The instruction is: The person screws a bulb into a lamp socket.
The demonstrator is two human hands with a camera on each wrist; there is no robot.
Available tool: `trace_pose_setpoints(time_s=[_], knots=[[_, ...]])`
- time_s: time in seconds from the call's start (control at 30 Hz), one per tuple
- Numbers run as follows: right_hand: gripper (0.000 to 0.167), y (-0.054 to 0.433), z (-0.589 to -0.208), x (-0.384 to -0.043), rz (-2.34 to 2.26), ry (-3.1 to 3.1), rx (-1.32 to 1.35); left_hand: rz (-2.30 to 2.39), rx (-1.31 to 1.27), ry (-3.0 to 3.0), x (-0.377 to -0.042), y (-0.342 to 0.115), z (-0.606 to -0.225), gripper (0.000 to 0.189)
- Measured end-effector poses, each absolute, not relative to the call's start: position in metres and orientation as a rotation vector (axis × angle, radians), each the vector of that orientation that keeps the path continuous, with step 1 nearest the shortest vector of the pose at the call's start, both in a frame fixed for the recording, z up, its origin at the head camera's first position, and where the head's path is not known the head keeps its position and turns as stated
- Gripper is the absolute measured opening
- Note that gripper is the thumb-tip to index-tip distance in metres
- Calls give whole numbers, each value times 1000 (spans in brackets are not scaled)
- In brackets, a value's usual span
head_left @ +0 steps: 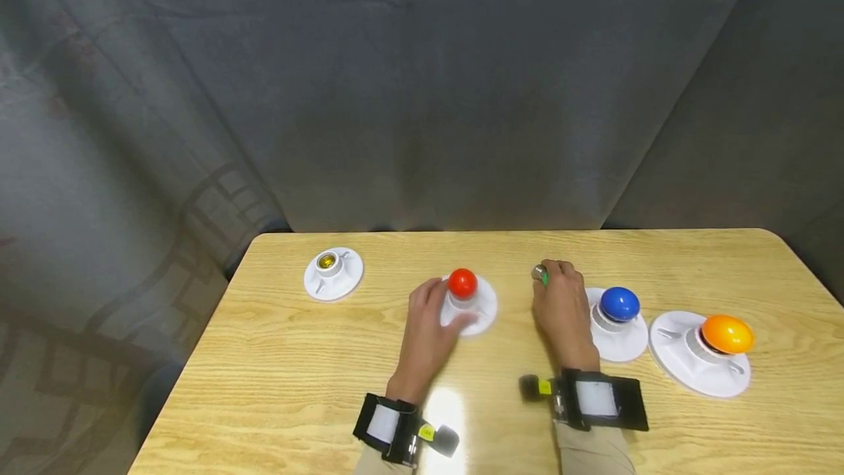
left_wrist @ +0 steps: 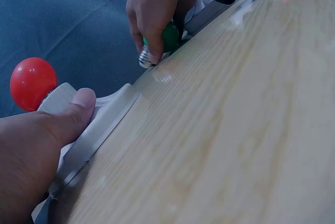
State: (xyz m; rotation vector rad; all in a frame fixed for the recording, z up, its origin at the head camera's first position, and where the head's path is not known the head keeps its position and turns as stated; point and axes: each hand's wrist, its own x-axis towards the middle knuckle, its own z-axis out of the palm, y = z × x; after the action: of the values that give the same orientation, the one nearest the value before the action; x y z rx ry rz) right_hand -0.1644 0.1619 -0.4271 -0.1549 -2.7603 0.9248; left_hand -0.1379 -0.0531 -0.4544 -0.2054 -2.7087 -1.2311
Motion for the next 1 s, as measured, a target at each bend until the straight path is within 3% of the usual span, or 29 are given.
trace_pose_setpoints(time_s=[0.23, 0.43, 1.0], knots=[[37, 162, -427, -164, 929, -2749, -157, -1271, -173, -2667, -138, -52, -453, 75], [36, 163, -428, -165, 936, -2757, -160, -936, -225, -2625, -140, -61, -449, 84], [37, 163, -424, -165, 945, -2767, -172, -644, 2, -2329, -149, -157, -451, 75]])
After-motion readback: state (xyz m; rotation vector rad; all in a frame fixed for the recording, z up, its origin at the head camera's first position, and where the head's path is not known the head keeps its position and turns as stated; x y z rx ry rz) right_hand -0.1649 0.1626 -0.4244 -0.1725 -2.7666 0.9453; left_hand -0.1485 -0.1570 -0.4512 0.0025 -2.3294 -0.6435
